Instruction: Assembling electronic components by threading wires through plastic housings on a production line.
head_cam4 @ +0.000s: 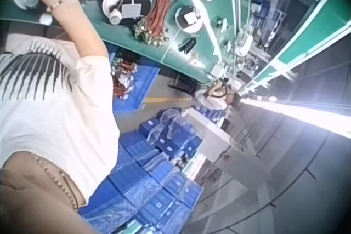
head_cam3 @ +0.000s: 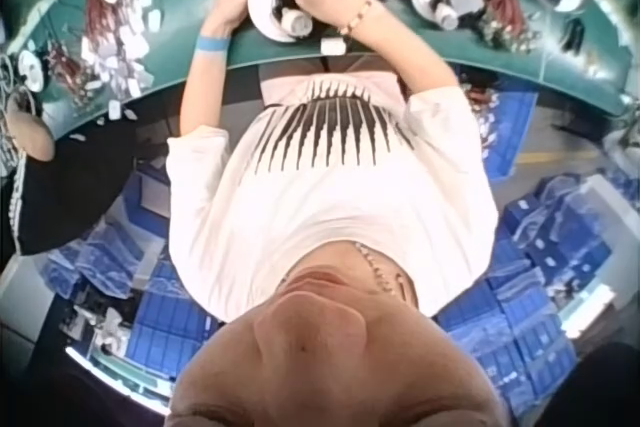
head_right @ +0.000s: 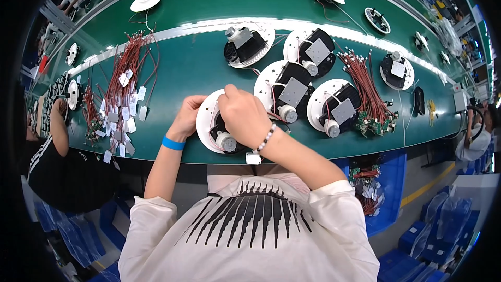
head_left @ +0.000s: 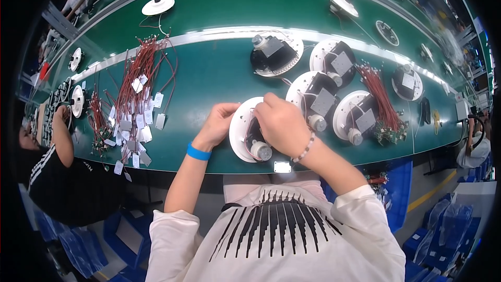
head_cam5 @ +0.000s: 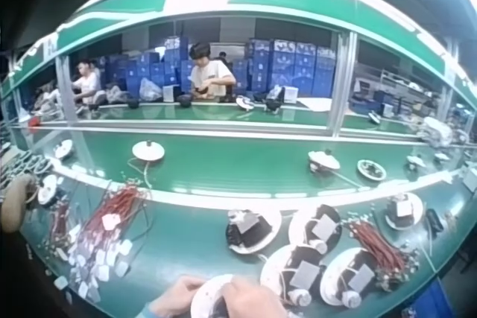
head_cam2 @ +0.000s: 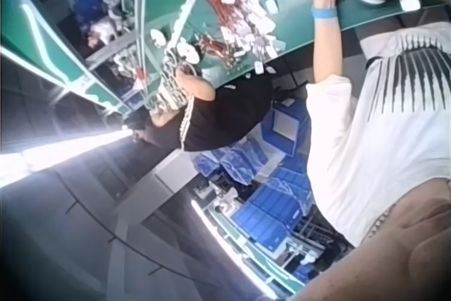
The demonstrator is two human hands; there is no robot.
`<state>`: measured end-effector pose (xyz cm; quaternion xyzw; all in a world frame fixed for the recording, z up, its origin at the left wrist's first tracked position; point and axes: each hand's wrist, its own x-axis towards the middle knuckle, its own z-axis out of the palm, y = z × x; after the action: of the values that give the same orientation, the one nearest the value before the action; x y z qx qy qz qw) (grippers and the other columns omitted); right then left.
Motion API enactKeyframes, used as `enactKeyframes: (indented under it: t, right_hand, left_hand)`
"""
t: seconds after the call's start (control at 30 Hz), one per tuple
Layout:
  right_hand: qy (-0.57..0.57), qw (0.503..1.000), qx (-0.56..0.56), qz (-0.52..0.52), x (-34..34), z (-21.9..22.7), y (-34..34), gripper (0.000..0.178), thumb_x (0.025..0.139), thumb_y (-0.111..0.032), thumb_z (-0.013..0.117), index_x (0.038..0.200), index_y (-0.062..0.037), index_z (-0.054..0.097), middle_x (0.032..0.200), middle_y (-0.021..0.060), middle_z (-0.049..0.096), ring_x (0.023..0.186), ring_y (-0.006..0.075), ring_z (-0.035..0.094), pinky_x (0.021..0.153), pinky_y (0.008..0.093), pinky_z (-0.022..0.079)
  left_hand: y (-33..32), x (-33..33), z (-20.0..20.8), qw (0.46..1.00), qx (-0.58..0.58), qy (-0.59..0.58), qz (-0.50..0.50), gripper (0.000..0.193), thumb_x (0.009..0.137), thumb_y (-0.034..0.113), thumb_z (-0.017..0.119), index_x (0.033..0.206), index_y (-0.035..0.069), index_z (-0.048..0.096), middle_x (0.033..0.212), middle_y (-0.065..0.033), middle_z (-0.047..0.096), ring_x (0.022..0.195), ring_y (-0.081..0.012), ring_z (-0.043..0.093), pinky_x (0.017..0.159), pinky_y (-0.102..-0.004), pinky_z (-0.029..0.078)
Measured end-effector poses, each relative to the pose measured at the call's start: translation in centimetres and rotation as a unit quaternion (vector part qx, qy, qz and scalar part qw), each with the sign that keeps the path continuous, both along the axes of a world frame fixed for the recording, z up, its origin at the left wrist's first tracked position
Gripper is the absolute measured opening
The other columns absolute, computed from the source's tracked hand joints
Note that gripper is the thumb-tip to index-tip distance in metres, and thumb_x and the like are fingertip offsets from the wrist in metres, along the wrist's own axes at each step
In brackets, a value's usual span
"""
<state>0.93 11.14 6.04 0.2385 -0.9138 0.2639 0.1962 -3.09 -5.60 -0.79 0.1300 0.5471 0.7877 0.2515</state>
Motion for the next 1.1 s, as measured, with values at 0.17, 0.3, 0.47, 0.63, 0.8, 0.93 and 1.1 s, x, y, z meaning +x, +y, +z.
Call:
enactKeyframes:
  t: [0.17,0.3,0.47,0.63,0.8,0.93,1.1]
  right_hand:
    - [-0.072,0.99,0.108,0.062,-1.9,2.4,0.3,0.009,0.06,-0.001,0.055,0.067,0.0018,0.051,0.069,0.0153,0.049,0.062,0.0308,0.052,0.055,0.037,0.044]
    - [-0.036,0.984,0.161,0.069,-1.1,1.5,-0.9,0.011,0.058,0.0,0.053,0.068,0.0024,0.05,0.07,0.0154,0.048,0.061,0.0301,0.052,0.055,0.0365,0.045]
    - [-0.054,0.995,0.037,0.081,-1.4,0.4,0.7,0.01,0.065,-0.007,0.057,0.07,0.0006,0.053,0.072,0.0135,0.049,0.062,0.0279,0.052,0.055,0.0356,0.044]
    - [0.104,0.992,-0.059,0.039,-3.0,1.0,0.9,0.013,0.072,-0.014,0.057,0.072,-0.0019,0.058,0.076,0.0138,0.057,0.068,0.0304,0.054,0.063,0.037,0.044]
    - [-0.19,0.973,-0.052,0.12,-4.8,-0.6,0.7,0.03,0.08,-0.026,0.046,0.073,-0.0003,0.06,0.064,0.0182,0.057,0.061,0.0336,0.054,0.06,0.0379,0.044]
    - [-0.376,0.917,-0.112,0.075,-4.4,0.4,1.8,0.033,0.079,-0.026,0.048,0.064,0.0024,0.058,0.058,0.0172,0.055,0.054,0.0274,0.054,0.054,0.034,0.041]
    - [-0.425,0.887,-0.147,0.105,-5.1,-0.2,2.0,0.037,0.079,-0.025,0.049,0.057,0.0045,0.049,0.045,0.0103,0.042,0.043,0.0158,0.037,0.046,0.0314,0.034]
  left_hand:
    - [0.2,0.0,0.4,1.0,-0.011,-0.018,0.009,0.016,0.075,0.0,0.057,0.091,-0.004,0.059,0.083,-0.0093,0.061,0.07,-0.0121,0.059,0.062,-0.0237,0.049]
    - [-0.1,0.0,0.0,0.999,-0.022,0.006,-0.027,0.019,0.079,0.007,0.055,0.095,-0.003,0.058,0.086,-0.0075,0.061,0.074,-0.0101,0.057,0.065,-0.0223,0.047]
    - [0.5,0.2,0.5,0.998,-0.034,-0.04,0.022,0.016,0.073,0.0,0.059,0.09,-0.003,0.06,0.079,-0.0069,0.061,0.067,-0.0097,0.057,0.06,-0.0221,0.048]
    - [0.7,0.1,0.3,0.999,-0.035,0.011,0.032,0.016,0.074,0.0,0.058,0.089,-0.003,0.06,0.079,-0.0069,0.061,0.067,-0.0101,0.057,0.061,-0.0224,0.048]
    - [-0.6,-0.1,0.3,0.977,-0.14,0.144,0.07,0.013,0.077,0.002,0.055,0.087,-0.003,0.061,0.08,-0.0069,0.061,0.068,-0.0102,0.057,0.062,-0.0225,0.048]
    - [-5.0,-1.4,0.9,0.891,-0.318,0.257,0.198,0.014,0.078,0.009,0.054,0.084,-0.002,0.062,0.072,-0.0055,0.062,0.065,-0.0074,0.054,0.059,-0.0219,0.043]
    - [-12.7,-3.2,1.6,0.852,-0.379,0.182,0.313,0.016,0.077,0.01,0.056,0.087,-0.001,0.061,0.071,-0.0084,0.062,0.064,-0.0122,0.058,0.057,-0.0233,0.045]
